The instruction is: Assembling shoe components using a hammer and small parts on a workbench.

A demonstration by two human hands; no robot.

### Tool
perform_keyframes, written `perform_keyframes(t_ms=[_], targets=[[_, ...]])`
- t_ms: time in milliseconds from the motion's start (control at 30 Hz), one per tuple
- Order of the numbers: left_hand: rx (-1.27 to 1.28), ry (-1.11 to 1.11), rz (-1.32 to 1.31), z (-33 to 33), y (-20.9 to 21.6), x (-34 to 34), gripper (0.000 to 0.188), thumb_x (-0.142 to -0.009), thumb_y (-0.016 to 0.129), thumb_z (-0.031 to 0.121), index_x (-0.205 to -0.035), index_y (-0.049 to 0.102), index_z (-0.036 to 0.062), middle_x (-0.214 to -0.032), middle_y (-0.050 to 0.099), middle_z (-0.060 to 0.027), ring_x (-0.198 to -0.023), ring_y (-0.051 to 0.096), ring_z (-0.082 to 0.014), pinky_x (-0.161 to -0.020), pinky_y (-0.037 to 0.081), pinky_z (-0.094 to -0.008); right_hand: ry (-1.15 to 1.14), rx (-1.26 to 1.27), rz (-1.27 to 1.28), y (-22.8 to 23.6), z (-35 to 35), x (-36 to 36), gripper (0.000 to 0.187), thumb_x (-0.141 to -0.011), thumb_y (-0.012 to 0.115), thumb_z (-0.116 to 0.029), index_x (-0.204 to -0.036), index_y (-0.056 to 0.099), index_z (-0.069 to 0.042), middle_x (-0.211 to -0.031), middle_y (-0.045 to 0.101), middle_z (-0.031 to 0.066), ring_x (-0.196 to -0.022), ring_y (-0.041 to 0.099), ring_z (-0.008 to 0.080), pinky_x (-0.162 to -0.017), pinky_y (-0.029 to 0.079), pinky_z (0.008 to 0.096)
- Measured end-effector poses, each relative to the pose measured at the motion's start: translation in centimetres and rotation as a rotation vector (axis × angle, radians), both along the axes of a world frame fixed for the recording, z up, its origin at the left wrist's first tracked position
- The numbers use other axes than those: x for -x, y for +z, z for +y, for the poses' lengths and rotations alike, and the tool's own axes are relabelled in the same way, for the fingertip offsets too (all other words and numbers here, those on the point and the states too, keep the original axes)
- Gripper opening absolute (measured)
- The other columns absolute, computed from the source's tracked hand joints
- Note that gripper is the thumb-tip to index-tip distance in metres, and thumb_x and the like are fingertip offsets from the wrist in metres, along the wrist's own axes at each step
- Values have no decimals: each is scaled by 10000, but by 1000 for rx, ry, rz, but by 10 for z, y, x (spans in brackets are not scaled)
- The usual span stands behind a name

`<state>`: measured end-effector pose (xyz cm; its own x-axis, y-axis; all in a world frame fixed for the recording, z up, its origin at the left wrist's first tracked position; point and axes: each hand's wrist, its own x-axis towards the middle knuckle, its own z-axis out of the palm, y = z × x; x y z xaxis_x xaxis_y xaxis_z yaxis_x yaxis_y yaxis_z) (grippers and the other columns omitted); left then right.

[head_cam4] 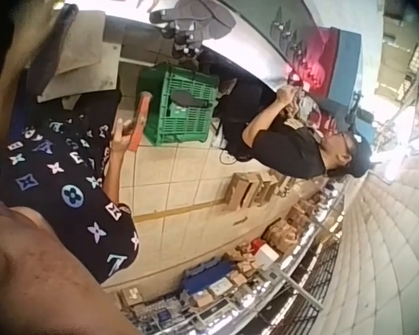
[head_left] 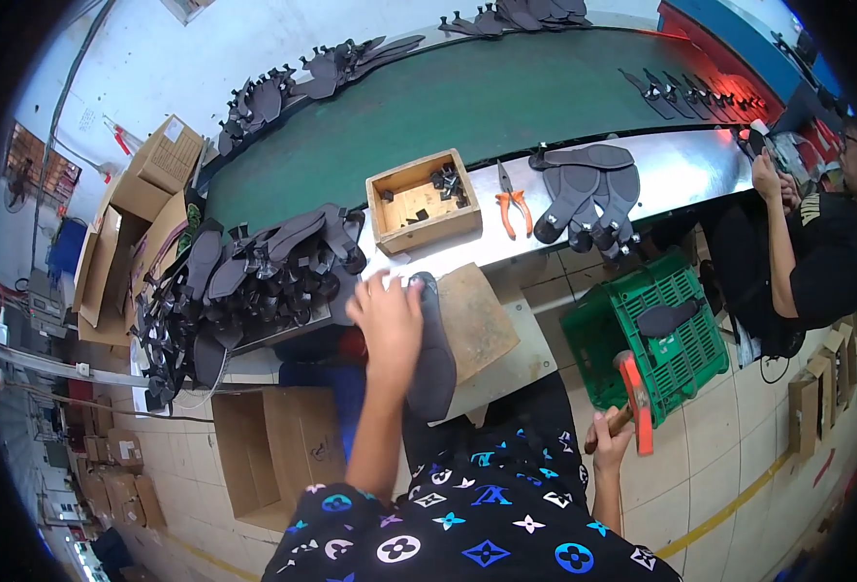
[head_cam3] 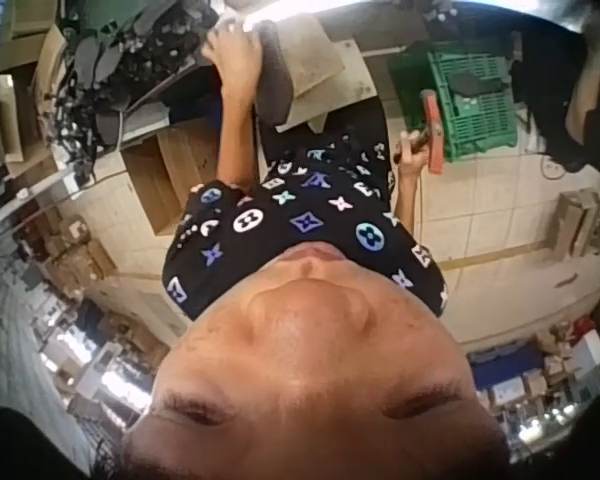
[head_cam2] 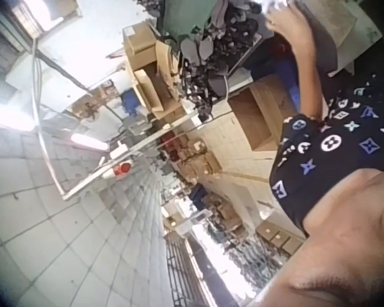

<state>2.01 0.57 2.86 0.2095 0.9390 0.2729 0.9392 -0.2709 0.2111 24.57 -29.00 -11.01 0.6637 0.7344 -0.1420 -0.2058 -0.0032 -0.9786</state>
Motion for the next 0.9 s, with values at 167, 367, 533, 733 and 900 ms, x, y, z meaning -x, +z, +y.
perform_keyframes(t_ms=[167, 367, 533, 733, 900], targets=[[72, -219, -99, 155, -7, -18, 223, -832, 705, 158, -996, 683, 7, -911, 694, -208, -863, 680, -343, -757, 524, -414, 56, -90, 130, 25, 44, 2, 320, -958, 602, -158, -722, 392, -107, -535, 383, -31, -385, 336, 57, -374, 285, 223], [152, -377, -322, 171, 11, -28, 189, -797, 736, 98, -935, 677, -17, -893, 705, -175, -835, 699, -307, -734, 537, -393, 162, -33, -126, 33, 91, 2, 193, -959, 643, -201, -859, 616, -38, -540, 466, -28, -405, 395, 46, -380, 288, 224], [-342, -495, -444, 88, 46, -30, 127, -856, 695, 81, -956, 634, 34, -996, 721, -101, -925, 684, -298, -798, 530, -366, 355, -398, -228, 118, 151, 5, 251, -941, 623, -30, -1171, 650, 67, -921, 742, 108, -824, 709, 135, -767, 562, 263], [-336, -593, -748, -11, 87, -22, 385, -717, 841, 15, -1007, 588, 25, -975, 707, -94, -842, 671, -182, -751, 539, -295, 447, -449, -351, 179, 194, 33, 306, -905, 711, -99, -1160, 650, 60, -985, 743, 76, -814, 679, 94, -744, 555, 258], [-398, -765, -647, -52, 108, -1, 471, -662, 803, -47, -1109, 693, 56, -996, 681, -83, -880, 655, -237, -739, 540, -330, 567, -402, 7, 221, 181, 57, 284, -891, 751, -195, -1095, 692, -6, -788, 696, 15, -552, 532, 46, -489, 395, 209]])
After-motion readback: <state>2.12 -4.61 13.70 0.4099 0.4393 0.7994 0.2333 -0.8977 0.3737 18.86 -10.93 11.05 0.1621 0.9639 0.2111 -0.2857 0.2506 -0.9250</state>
